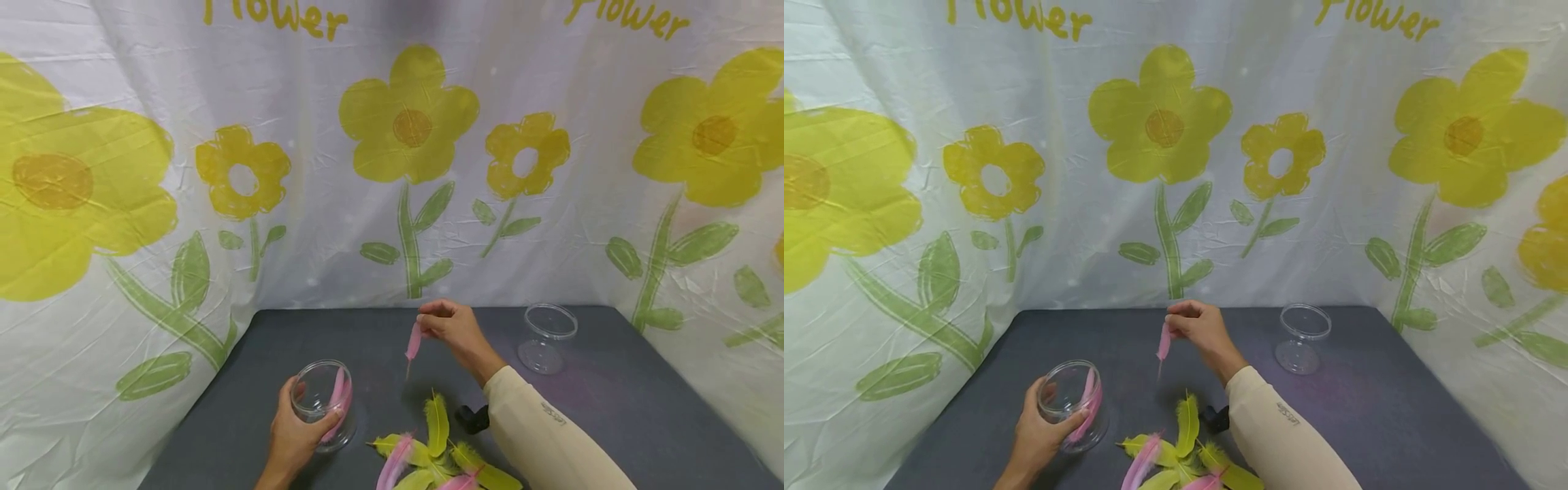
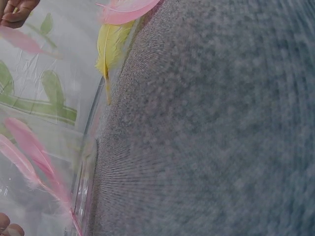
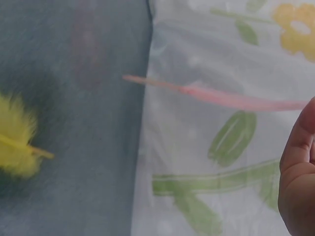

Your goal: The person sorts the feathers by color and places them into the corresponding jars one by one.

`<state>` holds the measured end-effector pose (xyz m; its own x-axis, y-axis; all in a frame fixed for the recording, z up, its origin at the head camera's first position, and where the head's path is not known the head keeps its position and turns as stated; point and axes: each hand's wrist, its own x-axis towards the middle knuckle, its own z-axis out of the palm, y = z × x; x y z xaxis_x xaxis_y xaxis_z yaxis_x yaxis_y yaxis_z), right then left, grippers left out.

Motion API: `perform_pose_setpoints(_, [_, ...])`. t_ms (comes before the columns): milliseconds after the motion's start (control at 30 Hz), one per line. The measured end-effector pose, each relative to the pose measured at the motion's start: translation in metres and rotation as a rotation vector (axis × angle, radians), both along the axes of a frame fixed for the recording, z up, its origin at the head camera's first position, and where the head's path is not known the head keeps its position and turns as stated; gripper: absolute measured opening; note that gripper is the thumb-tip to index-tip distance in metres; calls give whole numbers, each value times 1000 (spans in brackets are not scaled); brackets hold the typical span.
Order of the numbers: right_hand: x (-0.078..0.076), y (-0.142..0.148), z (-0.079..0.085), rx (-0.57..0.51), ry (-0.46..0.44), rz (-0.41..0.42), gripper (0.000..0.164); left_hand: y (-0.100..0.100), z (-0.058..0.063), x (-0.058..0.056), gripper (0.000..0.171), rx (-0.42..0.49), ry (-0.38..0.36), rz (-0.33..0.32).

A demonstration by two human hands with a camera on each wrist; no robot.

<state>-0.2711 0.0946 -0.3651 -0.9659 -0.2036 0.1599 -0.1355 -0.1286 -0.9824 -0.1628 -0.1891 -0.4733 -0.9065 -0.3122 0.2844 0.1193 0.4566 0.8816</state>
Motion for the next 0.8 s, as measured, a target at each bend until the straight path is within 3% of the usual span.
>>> perform_pose_setpoints(533, [12,-49,34,-115,56,126,16,-1,-3,-1,103,14,-2,5])
perform_pose_setpoints(800, [16,-77,36,-109,132,191,16,-1,0,0,104,22,-4,-4])
